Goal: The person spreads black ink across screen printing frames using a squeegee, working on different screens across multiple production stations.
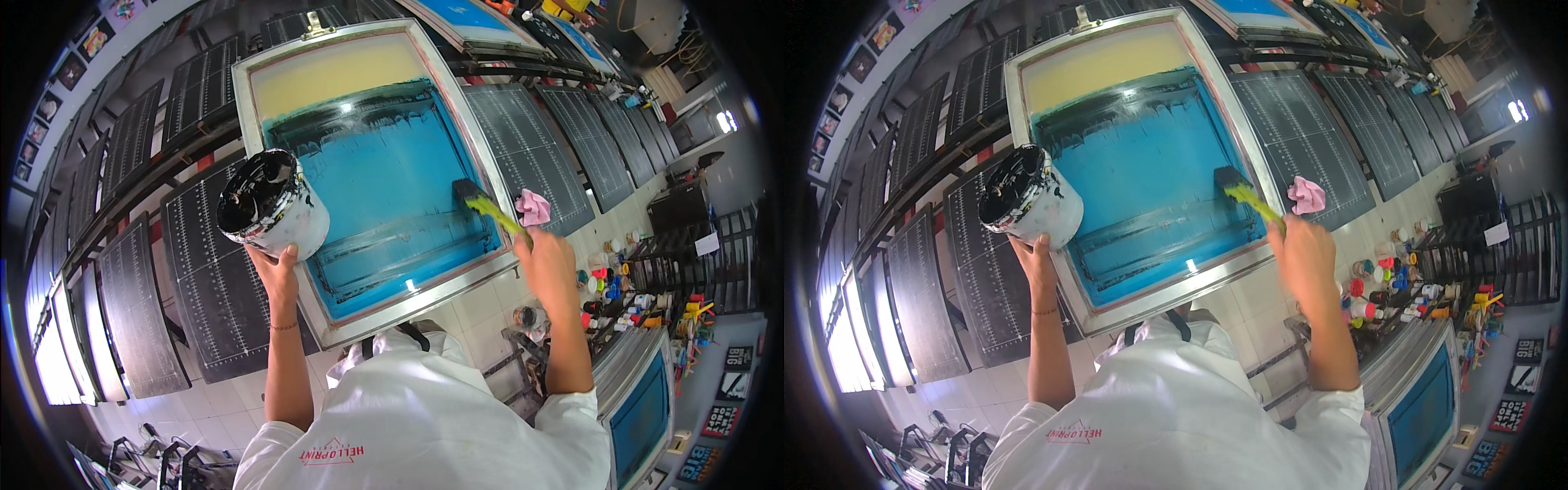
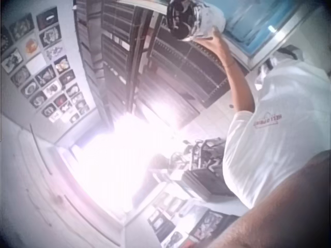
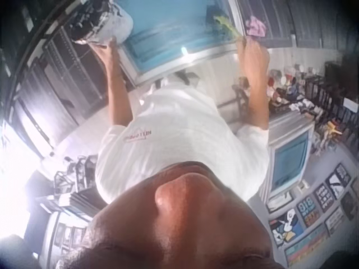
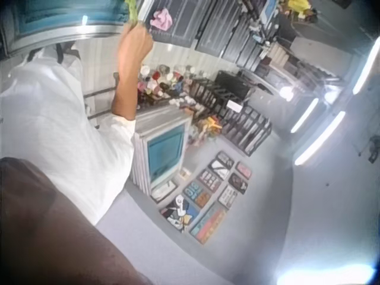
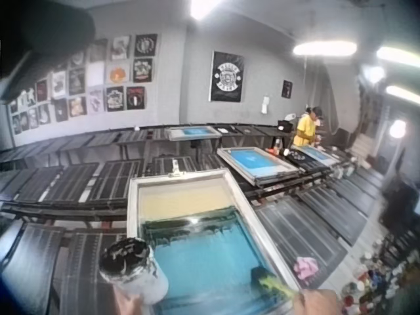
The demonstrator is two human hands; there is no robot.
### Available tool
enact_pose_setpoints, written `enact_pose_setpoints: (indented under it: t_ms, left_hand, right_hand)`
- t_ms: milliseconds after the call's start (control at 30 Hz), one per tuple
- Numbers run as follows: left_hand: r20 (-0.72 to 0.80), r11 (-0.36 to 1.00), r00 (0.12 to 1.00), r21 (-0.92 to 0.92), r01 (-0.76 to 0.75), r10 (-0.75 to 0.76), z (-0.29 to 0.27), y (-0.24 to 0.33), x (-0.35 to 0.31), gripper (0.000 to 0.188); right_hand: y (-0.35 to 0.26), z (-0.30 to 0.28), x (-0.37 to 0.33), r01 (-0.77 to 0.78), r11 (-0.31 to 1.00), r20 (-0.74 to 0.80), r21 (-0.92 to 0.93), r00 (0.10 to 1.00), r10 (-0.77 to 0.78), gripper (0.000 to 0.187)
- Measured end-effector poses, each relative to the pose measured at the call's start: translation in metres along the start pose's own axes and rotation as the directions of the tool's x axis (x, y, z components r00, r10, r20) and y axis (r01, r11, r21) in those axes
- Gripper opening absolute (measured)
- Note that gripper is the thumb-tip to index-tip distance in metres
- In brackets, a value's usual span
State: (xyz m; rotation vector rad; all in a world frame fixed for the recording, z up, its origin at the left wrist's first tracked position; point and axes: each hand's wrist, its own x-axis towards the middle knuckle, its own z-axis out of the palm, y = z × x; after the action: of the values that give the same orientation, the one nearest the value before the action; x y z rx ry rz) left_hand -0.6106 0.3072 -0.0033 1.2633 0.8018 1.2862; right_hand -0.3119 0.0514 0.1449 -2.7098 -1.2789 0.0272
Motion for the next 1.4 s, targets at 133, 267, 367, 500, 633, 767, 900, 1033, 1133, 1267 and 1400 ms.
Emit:
enact_pose_setpoints:
  t_ms: [133,267,367,500,633,767,900,1033,1133,1267,1400]
  left_hand:
    - [-0.041,1.000,0.999,0.017,0.006,-0.005,-0.005,0.004,-0.008,0.108]
    - [-0.094,1.000,0.996,0.025,0.001,0.002,-0.012,0.008,-0.017,0.111]
    - [-0.124,1.000,0.992,0.019,0.002,0.001,-0.017,0.009,-0.024,0.110]
    - [-0.148,1.000,0.989,0.021,-0.006,0.009,-0.022,0.011,-0.029,0.109]
    - [-0.169,1.000,0.986,0.004,-0.003,0.004,-0.021,0.013,-0.029,0.109]
    - [-0.123,0.999,0.992,-0.019,-0.027,0.024,-0.004,0.025,-0.019,0.103]
    - [-0.018,0.979,0.996,0.186,-0.080,0.085,0.018,0.043,-0.002,0.097]
    - [0.152,0.654,0.936,0.679,-0.332,0.316,0.039,0.049,0.014,0.101]
    - [0.234,0.595,0.884,0.667,-0.449,0.405,0.055,0.057,0.024,0.109]
    - [0.269,0.518,0.791,0.634,-0.575,0.549,0.054,0.054,0.037,0.109]
    - [0.206,0.586,0.844,0.638,-0.500,0.496,0.050,0.050,0.033,0.107]
  right_hand:
    - [0.000,-0.006,0.067,0.035,0.999,0.017,0.038,0.999,-0.036,0.033]
    - [-0.013,-0.013,0.132,0.090,0.996,0.011,-0.007,0.996,-0.090,0.034]
    - [-0.021,-0.008,0.182,0.099,0.994,-0.037,-0.043,0.994,-0.101,0.037]
    - [-0.028,-0.004,0.232,0.103,0.994,-0.063,-0.039,0.992,-0.105,0.042]
    - [-0.028,0.005,0.249,0.100,0.995,-0.185,0.024,0.978,-0.094,0.047]
    - [-0.007,0.006,0.233,0.155,0.975,-0.376,0.157,0.923,-0.086,0.051]
    - [0.002,-0.030,0.179,-0.060,0.558,0.049,0.828,0.998,0.034,0.049]
    - [-0.026,-0.047,0.104,-0.473,-0.128,0.482,0.872,0.875,0.042,0.038]
    - [0.000,-0.030,0.067,-0.698,-0.078,0.594,0.712,0.658,-0.462,0.035]
    - [0.002,-0.033,0.047,-0.698,0.139,0.701,0.703,0.646,-0.301,0.034]
    - [0.021,-0.053,0.038,-0.676,0.212,0.708,0.706,0.667,-0.232,0.037]
